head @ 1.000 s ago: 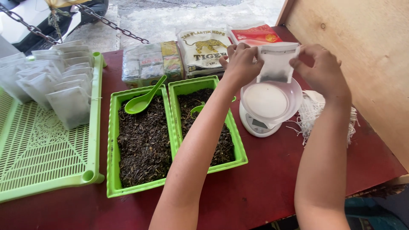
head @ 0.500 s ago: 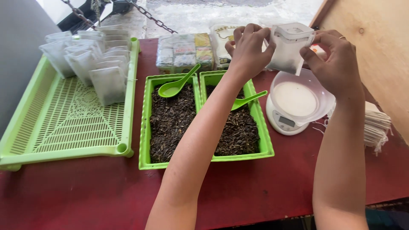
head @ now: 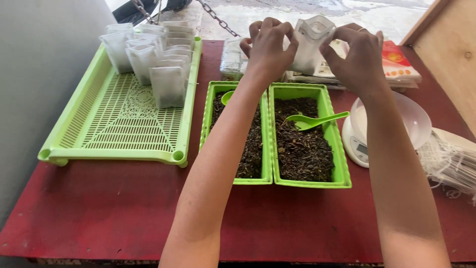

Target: Filling small tea bags with loose tea leaves using a spoon and organizing them in a tray

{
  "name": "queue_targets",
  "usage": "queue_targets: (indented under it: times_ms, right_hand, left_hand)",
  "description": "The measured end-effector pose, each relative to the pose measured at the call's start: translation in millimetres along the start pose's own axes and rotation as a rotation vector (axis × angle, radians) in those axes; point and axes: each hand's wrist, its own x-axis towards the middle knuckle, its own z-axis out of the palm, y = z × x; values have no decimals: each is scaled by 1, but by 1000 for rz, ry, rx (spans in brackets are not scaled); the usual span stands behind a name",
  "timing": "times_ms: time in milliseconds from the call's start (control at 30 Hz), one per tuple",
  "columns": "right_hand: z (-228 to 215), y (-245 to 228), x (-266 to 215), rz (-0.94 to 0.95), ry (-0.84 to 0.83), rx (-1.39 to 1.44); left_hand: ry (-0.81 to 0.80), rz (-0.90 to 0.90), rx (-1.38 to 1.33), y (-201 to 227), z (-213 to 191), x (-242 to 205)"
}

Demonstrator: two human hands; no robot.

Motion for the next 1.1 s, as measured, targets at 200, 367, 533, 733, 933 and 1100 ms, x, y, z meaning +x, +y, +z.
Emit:
queue_targets:
  times_ms: [200,367,533,733,933,1100]
  right_hand:
    - [40,-47,28,-87,-41,45]
    - [82,-80,48,-116,-78,75]
    - [108,-123,67,-155,-114,112]
    - [146,-172,89,-242,-140,131]
    - [180,-219,106,-270,-191,141]
    - [219,-242,121,-230,-228,119]
  left_hand:
    - [58,-65,56,-50,-35,-8]
    - [85,-110,118,-94,-73,-18]
    - [76,-241,157,-125,-112,-30]
    - [97,-326,248,-167,-153,-41]
    - [184,-356,315,-221,-181,-47]
    - [196,-429,372,-261,-204,-53]
